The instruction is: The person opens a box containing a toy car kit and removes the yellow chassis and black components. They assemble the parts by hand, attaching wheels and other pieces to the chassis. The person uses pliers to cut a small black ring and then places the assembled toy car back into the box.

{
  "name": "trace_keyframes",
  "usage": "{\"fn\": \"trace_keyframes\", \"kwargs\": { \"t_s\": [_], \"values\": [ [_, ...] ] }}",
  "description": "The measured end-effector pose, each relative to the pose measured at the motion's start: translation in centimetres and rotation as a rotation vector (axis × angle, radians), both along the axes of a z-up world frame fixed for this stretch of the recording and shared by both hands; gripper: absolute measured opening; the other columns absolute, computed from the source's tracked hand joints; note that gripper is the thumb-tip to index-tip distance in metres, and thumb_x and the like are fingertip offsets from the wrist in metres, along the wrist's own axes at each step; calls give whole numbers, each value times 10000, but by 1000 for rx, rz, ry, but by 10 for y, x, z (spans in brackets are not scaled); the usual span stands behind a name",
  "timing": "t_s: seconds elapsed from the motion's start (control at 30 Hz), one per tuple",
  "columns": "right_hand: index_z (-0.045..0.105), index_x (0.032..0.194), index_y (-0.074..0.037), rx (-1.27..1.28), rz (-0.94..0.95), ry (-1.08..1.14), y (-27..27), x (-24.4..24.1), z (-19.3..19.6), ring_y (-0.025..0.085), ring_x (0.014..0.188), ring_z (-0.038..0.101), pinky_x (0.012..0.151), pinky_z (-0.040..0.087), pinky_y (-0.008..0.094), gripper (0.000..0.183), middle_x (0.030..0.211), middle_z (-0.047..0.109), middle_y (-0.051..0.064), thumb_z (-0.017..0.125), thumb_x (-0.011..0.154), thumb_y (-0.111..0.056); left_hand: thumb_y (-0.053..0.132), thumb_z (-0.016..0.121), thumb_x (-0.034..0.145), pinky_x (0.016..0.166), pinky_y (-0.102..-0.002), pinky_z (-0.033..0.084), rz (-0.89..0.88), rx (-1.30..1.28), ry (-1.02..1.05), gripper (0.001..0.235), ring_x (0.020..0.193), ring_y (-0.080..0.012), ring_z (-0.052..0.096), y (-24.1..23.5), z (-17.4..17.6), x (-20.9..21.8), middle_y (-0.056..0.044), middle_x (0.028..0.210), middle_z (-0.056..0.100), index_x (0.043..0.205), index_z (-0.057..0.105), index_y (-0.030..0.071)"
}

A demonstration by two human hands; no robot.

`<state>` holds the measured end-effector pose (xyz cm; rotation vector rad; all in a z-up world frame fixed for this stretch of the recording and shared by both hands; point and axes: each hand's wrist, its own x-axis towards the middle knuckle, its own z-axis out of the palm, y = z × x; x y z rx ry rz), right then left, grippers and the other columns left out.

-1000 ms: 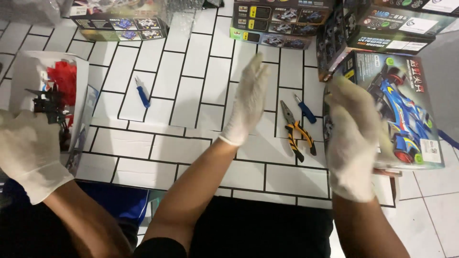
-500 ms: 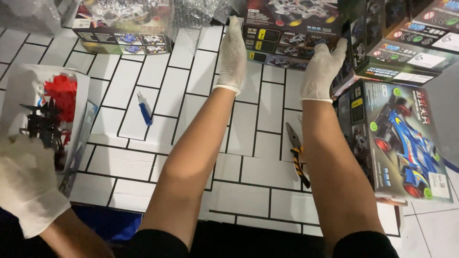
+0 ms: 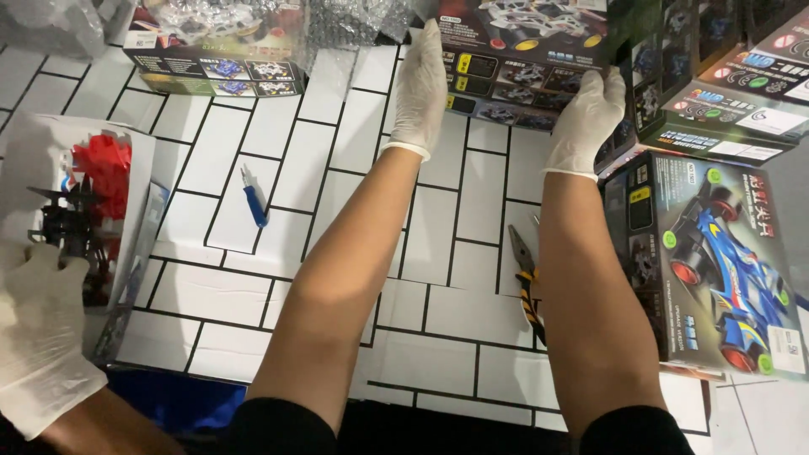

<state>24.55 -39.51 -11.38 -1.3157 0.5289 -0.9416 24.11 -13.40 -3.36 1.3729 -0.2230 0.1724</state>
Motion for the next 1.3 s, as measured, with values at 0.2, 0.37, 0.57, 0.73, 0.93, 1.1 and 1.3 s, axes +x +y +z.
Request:
{"fn": "trace_keyframes", "kwargs": {
  "t_s": [0.2, 0.37, 0.57, 0.73, 0.93, 1.1, 1.3],
  "values": [
    [694, 1212, 11, -253, -107, -36, 38, -38, 32, 244, 1096, 764, 971, 620, 298, 425, 1157, 792, 144, 652, 962, -330, 402, 580, 910, 1146, -389, 487, 141, -170, 153, 681, 1354, -320, 564, 13, 5, -6, -227, 1452, 576, 1430, 496, -29],
    [657, 879, -102, -24, -32, -103, 89, -96, 75, 89, 710, 460, 678, 408, 254, 309, 740, 511, -65, 654, 947, -404, 213, 686, 915, 810, -285, 568, 275, -240, -1, 128, 896, -156, 620, 44, 22, -47, -90, 1074, 722, 904, 694, 86],
    [549, 876, -114, 35, 279, -74, 127, -179, 80, 128, 875, 634, 832, 644, 312, 150, 922, 614, 35, 652, 981, -142, 73, 652, 935, 784, -265, 543, 298, -154, 30, 37, 853, -153, 579, 101, 40, -131, -71, 935, 632, 933, 634, 41],
    [650, 1001, -125, -21, 269, 289, 166, -255, 87, 153, 883, 695, 761, 613, 383, 132, 928, 655, 45, 734, 949, -212, 82, 712, 934, 801, -273, 492, 425, -153, 64, 88, 884, -117, 559, 128, 19, -218, -73, 940, 640, 1013, 676, 68],
    [591, 1060, -8, -73, 462, 406, 176, -333, 99, 224, 1097, 621, 893, 576, 363, 160, 1219, 641, 222, 699, 963, -74, 26, 653, 965, 829, -269, 522, 368, -140, 231, 128, 916, -125, 559, 154, -15, -280, -93, 1025, 618, 1089, 625, 45],
    [596, 1091, 2, -66, 529, 528, 173, -344, 85, 234, 1134, 630, 920, 571, 323, 230, 1316, 640, 213, 746, 941, -85, 15, 630, 994, 819, -322, 616, 311, -106, 279, 123, 896, -129, 635, 168, -32, -298, -125, 1003, 648, 1111, 609, 48],
    [623, 1124, -22, -153, 555, 636, 158, -343, 65, 219, 1106, 670, 910, 581, 295, 275, 1286, 666, 191, 775, 934, -151, -18, 668, 940, 865, -262, 584, 317, 48, 359, 172, 934, -111, 626, 166, -25, -301, -96, 1018, 641, 1085, 622, 63]
  ]
}}
